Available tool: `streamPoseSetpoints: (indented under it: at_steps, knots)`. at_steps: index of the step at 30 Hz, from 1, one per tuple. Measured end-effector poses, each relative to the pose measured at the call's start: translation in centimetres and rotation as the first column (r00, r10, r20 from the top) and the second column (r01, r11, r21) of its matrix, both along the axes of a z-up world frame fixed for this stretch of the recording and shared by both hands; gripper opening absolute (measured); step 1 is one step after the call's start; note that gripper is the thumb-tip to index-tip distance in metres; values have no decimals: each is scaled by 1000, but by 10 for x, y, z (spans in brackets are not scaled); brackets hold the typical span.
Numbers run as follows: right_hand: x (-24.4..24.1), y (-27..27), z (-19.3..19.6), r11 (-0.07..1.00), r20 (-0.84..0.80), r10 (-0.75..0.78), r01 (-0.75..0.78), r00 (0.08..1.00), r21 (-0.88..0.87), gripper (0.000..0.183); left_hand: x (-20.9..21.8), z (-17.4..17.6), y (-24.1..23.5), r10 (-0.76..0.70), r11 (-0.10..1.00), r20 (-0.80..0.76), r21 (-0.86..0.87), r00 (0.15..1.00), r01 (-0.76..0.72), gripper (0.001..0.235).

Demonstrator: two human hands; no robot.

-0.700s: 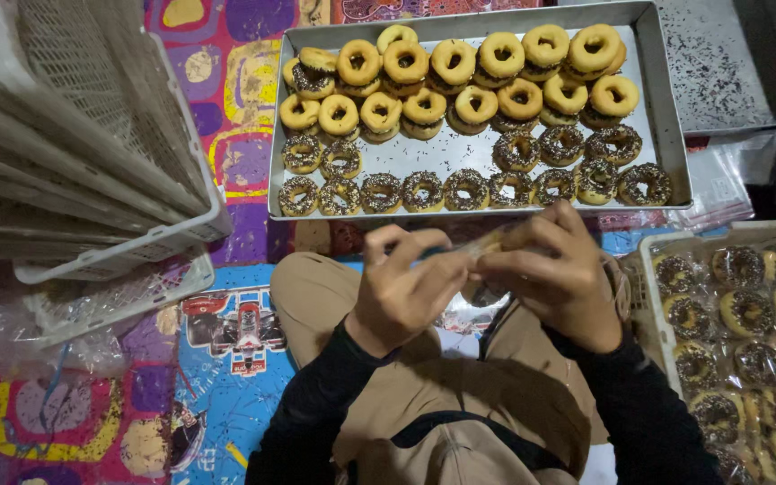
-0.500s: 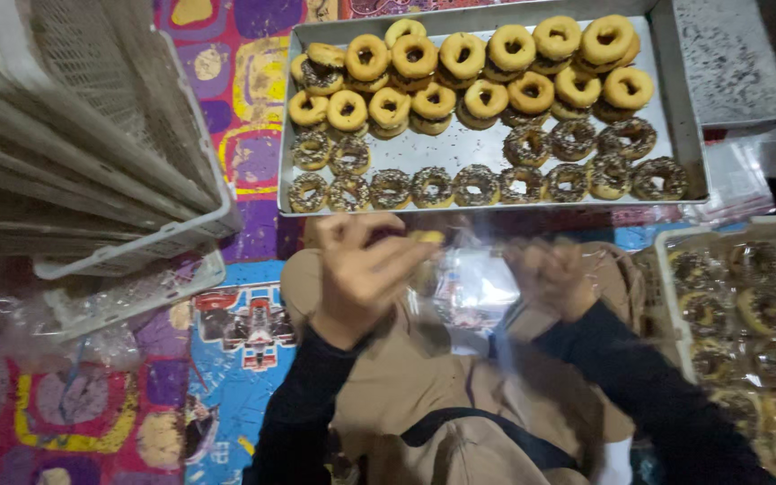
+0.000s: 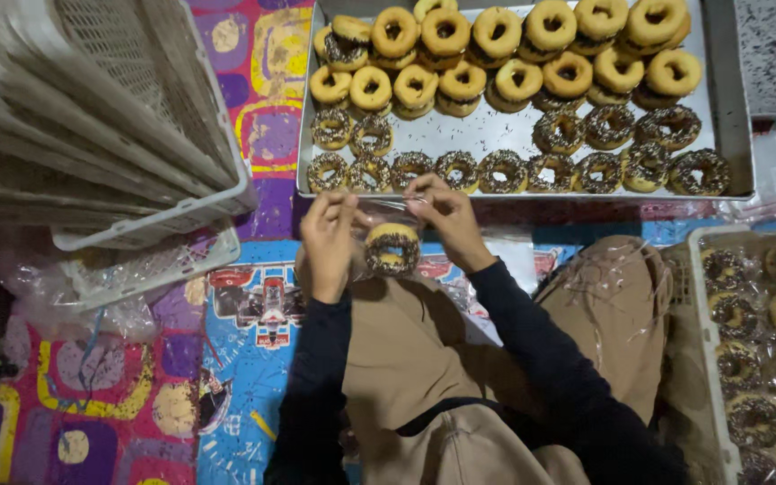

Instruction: The person sits on a mat and repeatedly picks donuts from a metal tray, places them into clear plastic bags, and sets the filled bags into a white plastic crate. The donuts include plain and chocolate-sprinkled varieties.

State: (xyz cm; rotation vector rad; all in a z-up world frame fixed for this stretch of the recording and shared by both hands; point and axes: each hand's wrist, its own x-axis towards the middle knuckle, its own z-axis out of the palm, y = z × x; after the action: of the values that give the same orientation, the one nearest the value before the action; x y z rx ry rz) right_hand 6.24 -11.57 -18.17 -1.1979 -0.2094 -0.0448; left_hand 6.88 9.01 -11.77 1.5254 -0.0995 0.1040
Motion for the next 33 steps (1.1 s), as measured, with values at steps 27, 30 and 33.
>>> streamPoseSetpoints:
  at_steps: [27, 30, 33]
  knots:
    - [-38, -152, -171, -105, -139, -33, -142, 990, -984, 13, -26, -235, -119, -305, 261, -45, 957, 951, 128, 21]
    - [-27, -155, -176, -115, -127, -3, -126, 992, -985, 15, -37, -223, -128, -339, 245, -103, 950, 935, 193, 59]
    - [-28, -155, -182, -112, -122, 23, -119, 992, -987, 17, -48, -223, -134, -276, 165, -162, 963, 947, 213, 60]
